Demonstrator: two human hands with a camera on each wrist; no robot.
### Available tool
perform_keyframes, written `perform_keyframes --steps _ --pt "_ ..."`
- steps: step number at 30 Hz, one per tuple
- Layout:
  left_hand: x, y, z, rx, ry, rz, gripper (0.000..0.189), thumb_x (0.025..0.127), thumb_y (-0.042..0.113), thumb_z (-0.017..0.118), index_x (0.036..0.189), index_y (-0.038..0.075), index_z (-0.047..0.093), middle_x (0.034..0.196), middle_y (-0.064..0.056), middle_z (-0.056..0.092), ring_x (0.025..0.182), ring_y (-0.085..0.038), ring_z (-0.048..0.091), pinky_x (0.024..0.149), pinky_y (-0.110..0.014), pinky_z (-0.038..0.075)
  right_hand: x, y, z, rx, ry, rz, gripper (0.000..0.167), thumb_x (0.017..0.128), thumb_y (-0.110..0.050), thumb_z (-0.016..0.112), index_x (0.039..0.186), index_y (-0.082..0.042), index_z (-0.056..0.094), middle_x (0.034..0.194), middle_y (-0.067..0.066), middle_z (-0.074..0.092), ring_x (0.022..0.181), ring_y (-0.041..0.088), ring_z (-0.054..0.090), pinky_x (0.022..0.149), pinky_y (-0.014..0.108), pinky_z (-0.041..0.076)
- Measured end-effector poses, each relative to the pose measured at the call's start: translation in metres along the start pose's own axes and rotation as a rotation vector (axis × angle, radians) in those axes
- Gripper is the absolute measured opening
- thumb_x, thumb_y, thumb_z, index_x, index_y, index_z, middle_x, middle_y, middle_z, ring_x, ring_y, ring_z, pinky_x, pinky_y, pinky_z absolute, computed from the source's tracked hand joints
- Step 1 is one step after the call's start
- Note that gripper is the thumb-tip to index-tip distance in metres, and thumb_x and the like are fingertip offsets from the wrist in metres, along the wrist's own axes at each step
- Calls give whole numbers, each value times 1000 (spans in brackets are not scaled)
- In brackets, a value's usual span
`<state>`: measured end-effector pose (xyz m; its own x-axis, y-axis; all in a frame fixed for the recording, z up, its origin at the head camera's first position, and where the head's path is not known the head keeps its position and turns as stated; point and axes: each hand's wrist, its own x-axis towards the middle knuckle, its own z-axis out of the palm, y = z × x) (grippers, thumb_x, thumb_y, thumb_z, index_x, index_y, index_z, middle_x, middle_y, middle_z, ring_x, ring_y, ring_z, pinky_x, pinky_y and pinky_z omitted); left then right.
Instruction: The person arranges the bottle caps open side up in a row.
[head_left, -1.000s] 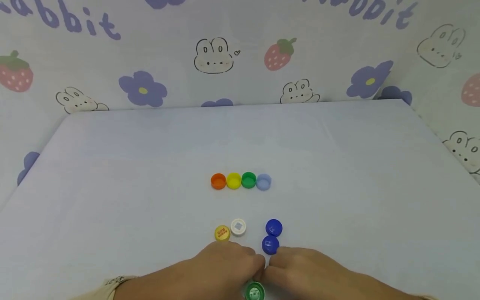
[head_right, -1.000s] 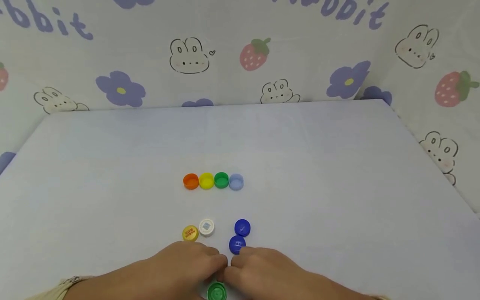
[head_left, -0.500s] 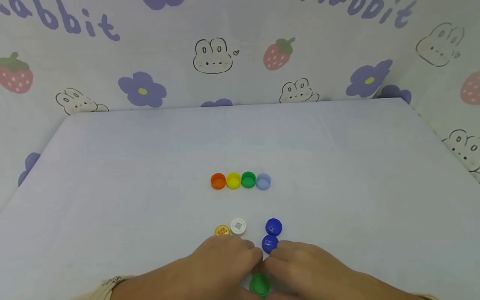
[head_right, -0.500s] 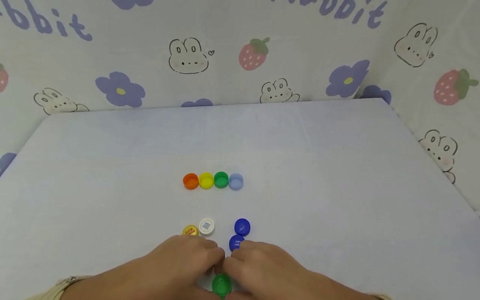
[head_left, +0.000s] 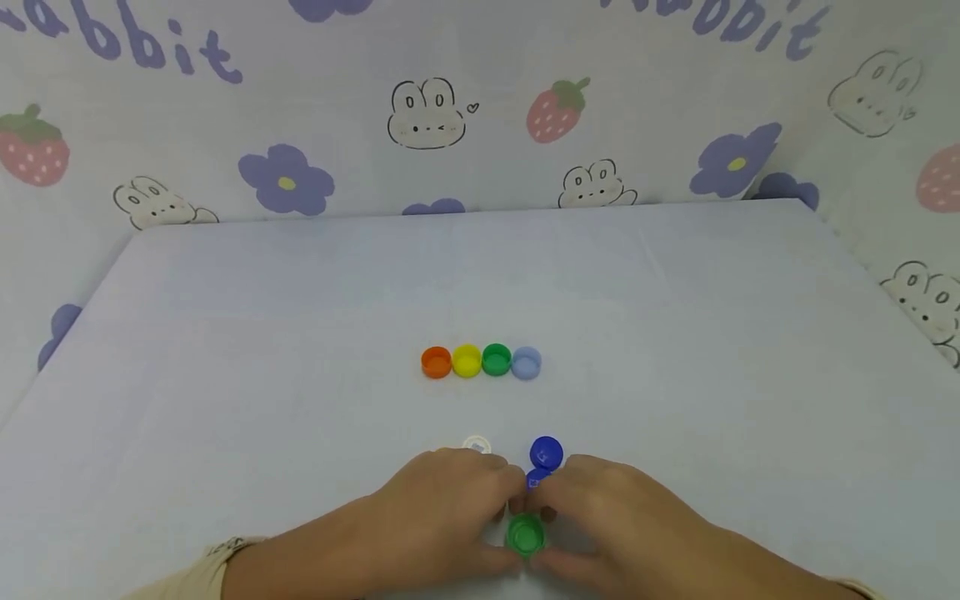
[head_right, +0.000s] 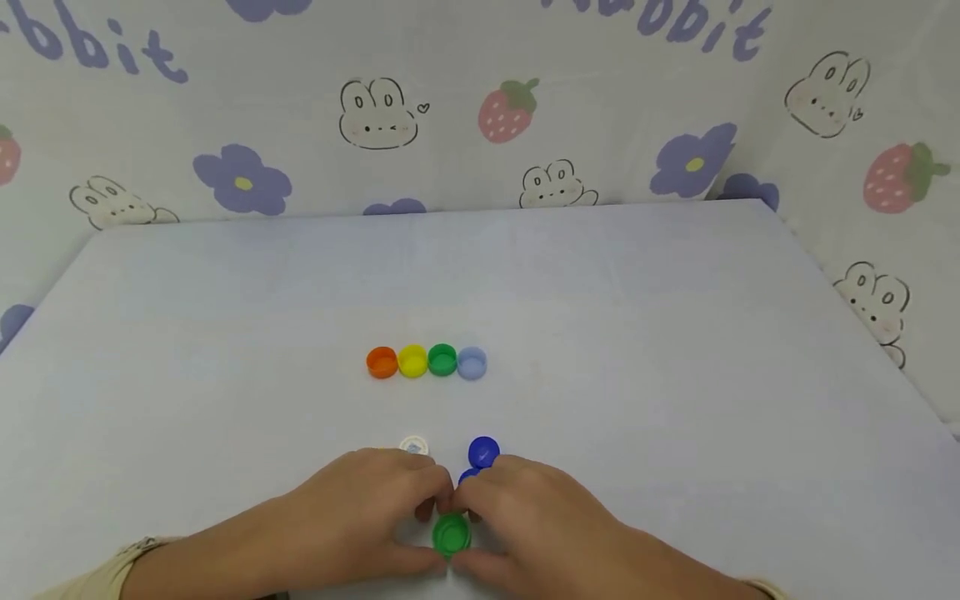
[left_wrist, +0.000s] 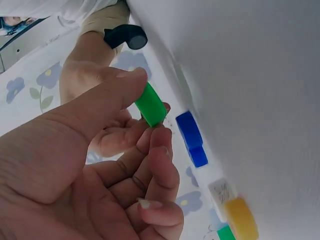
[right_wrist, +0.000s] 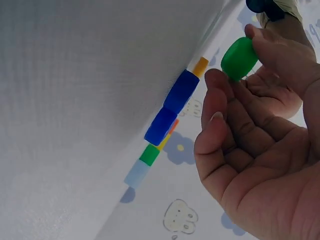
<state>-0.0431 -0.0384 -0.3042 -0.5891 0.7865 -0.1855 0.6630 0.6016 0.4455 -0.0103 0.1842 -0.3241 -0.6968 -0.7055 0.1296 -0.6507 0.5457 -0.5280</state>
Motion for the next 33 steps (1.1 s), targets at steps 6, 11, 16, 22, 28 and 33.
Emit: perform_keyframes --steps 6,11,16,22,28,33 --pt "-2 -8 -7 -76 50 46 22 86 26 84 98 19 67 78 17 53 71 -1 48 67 -18 43 6 0 -7 53 -52 138 27 87 -25 84 112 -21 73 101 -21 64 90 -1 57 78 25 53" --pt "3 -12 -11 -137 43 41 22 88 25 83 104 17 69 81 16 55 73 -1 50 68 -19 44 6 4 -11 83 -12 137 29 85 -20 86 112 -20 73 97 -20 63 86 0 57 75 23 53" --pt "12 -14 -19 -147 55 34 24 87 24 83 104 14 70 82 12 58 75 -4 52 70 -19 46 10 9 -21 105 22 123 29 84 -13 85 110 -18 73 96 -18 63 85 3 57 73 24 52" --pt "32 -22 -31 -109 58 30 26 89 27 82 106 12 71 84 6 63 76 -8 55 67 -21 47 26 21 -36 122 -5 187 26 84 -10 83 108 -15 73 87 -17 63 79 7 57 68 25 52" --pt "57 -30 -46 -31 97 24 25 89 26 81 108 12 75 92 1 66 87 -14 54 71 -25 47 41 39 -50 89 27 185 24 84 -5 80 106 -10 72 80 -13 61 74 8 56 63 25 50" --pt "77 -35 -57 60 116 -9 25 88 26 80 110 14 76 97 -2 66 90 -17 52 73 -28 45 53 53 -62 48 41 210 22 84 -5 81 104 -6 72 77 -10 62 71 9 57 63 26 49"
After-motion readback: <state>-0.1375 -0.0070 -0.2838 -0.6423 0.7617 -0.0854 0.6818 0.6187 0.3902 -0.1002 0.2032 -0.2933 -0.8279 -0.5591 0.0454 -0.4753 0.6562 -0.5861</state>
